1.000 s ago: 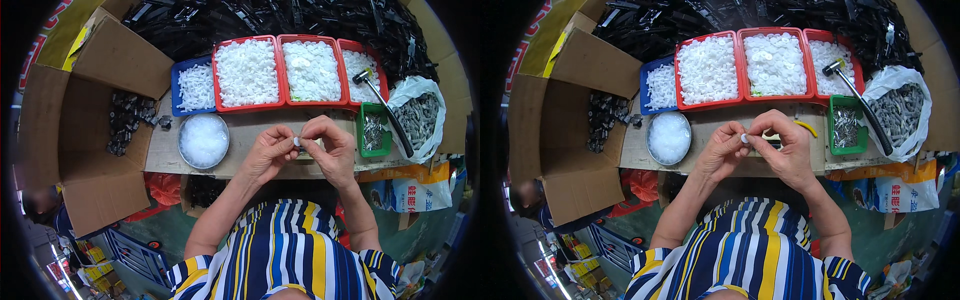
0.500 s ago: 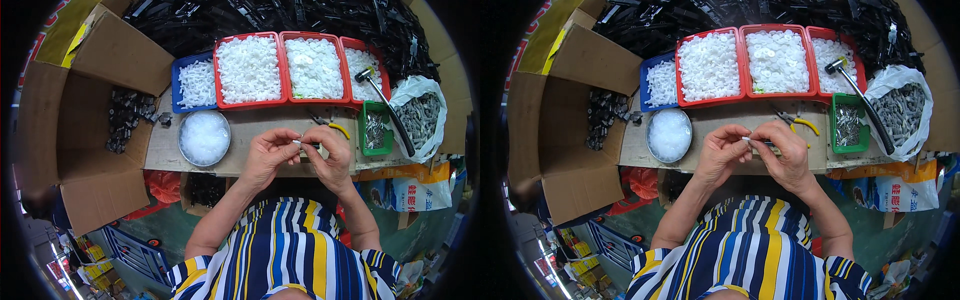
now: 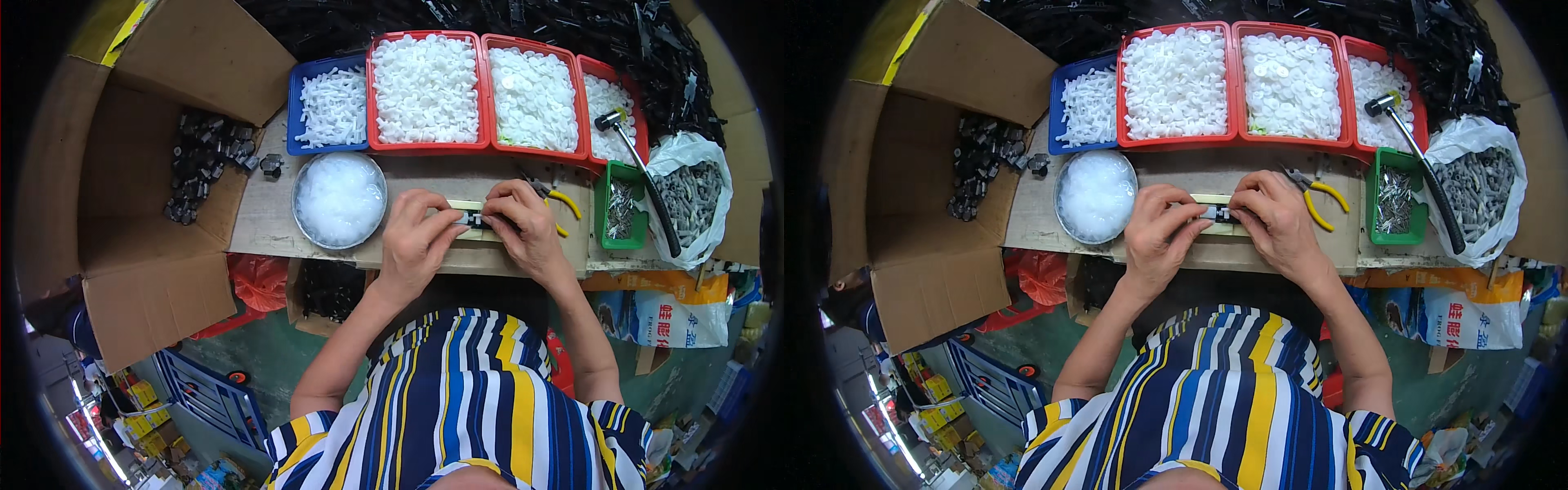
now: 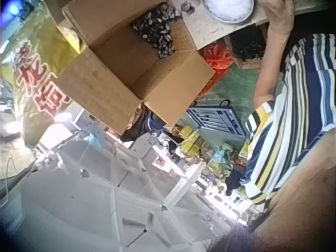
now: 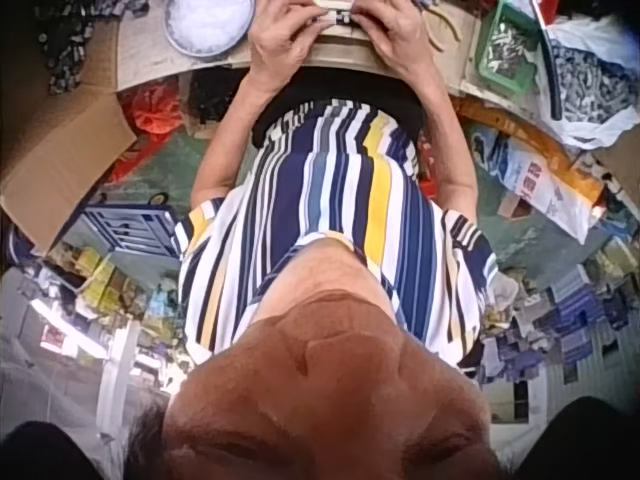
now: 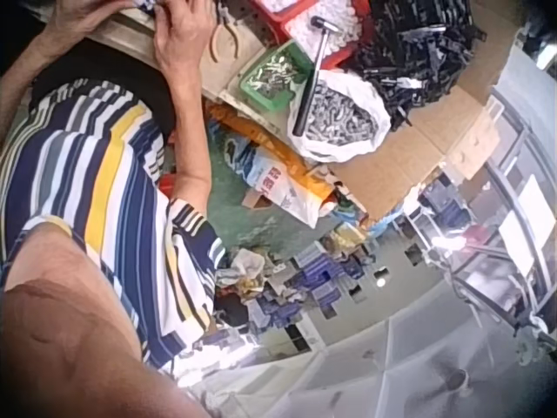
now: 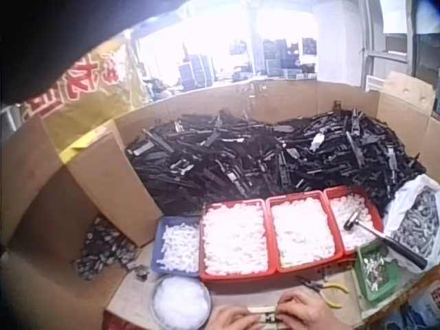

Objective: The person assembles small lock mechanisms at a workbench. They pick up a black lock body, insert a white plastic component, and use pliers to secure a metal pin. The person repeats this process, handling multiple lock bodies and components from nearby bins and trays.

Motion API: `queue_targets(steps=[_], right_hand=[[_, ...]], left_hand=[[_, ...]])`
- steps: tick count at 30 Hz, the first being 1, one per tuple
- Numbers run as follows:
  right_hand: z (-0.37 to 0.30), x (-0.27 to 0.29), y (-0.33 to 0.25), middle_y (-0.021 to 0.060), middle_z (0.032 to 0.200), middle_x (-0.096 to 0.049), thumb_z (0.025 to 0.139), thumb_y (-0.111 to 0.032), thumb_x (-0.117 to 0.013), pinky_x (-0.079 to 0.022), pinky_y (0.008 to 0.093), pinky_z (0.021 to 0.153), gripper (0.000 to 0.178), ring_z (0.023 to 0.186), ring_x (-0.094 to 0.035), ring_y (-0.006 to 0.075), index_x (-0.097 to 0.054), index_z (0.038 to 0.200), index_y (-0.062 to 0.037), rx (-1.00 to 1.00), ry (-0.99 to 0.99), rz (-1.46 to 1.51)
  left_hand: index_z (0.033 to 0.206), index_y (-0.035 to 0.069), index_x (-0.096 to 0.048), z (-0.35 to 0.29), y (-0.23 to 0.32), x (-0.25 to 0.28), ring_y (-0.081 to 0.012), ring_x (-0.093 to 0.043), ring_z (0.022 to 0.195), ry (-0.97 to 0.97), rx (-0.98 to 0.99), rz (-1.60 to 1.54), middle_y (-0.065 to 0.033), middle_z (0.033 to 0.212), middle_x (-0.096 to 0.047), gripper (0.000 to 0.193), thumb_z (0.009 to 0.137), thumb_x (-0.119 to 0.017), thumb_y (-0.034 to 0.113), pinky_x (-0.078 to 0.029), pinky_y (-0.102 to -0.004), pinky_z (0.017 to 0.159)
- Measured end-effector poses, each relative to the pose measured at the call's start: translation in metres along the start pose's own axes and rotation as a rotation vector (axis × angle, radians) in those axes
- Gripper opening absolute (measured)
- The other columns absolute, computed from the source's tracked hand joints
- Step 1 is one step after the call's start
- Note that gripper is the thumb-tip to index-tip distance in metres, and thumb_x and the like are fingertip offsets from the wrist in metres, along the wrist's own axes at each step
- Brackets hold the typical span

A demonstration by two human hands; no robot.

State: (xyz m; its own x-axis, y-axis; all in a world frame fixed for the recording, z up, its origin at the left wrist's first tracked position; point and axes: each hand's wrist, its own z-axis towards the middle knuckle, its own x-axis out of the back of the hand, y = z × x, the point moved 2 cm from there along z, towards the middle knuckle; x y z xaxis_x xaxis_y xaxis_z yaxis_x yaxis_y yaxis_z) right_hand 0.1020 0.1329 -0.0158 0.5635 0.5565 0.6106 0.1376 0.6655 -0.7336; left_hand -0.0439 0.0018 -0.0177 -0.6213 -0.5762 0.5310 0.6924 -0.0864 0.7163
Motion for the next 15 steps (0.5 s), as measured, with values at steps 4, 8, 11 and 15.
queue_targets(steps=[4,8,11,15], right_hand=[[0.0,-0.003,0.003,0.0111,0.095,-0.06,0.078,-0.002,-0.072,-0.046,0.0418,0.075,0.014,0.088,-0.059,0.0308,-0.065,0.089,-0.0015,0.04,0.001,-0.029],[0.001,-0.003,0.003,0.0107,0.095,-0.06,0.077,-0.003,-0.073,-0.046,0.0422,0.075,0.014,0.088,-0.059,0.0306,-0.064,0.088,-0.0017,0.064,0.008,-0.029],[0.001,-0.003,0.003,0.0107,0.095,-0.06,0.077,-0.003,-0.073,-0.045,0.042,0.075,0.014,0.088,-0.059,0.0306,-0.063,0.087,-0.0014,0.051,0.012,-0.032],[0.0,-0.002,0.006,0.0111,0.095,-0.06,0.078,-0.003,-0.073,-0.045,0.0416,0.075,0.014,0.088,-0.059,0.031,-0.063,0.087,-0.0017,0.027,0.008,-0.02]], left_hand=[[0.096,0.006,-0.072,-0.009,0.0,-0.009,-0.029,-0.059,0.098,-0.05,-0.081,0.064,-0.009,0.099,-0.061,0.028,0.07,-0.081,0.003,-0.05,-0.0391,0.078],[0.098,0.007,-0.073,-0.011,-0.001,-0.014,-0.0289,-0.058,0.097,-0.074,-0.094,0.086,-0.0096,0.101,-0.059,0.028,0.071,-0.081,0.004,-0.05,-0.0374,0.074],[0.097,0.007,-0.073,-0.01,-0.001,-0.015,-0.0291,-0.058,0.096,-0.096,-0.118,0.109,-0.01,0.1,-0.059,0.028,0.071,-0.081,0.004,-0.05,-0.0375,0.073],[0.096,0.007,-0.072,-0.009,-0.002,-0.015,-0.0294,-0.058,0.095,-0.115,-0.19,0.167,-0.0105,0.1,-0.059,0.026,0.072,-0.081,0.003,-0.05,-0.0378,0.072]])
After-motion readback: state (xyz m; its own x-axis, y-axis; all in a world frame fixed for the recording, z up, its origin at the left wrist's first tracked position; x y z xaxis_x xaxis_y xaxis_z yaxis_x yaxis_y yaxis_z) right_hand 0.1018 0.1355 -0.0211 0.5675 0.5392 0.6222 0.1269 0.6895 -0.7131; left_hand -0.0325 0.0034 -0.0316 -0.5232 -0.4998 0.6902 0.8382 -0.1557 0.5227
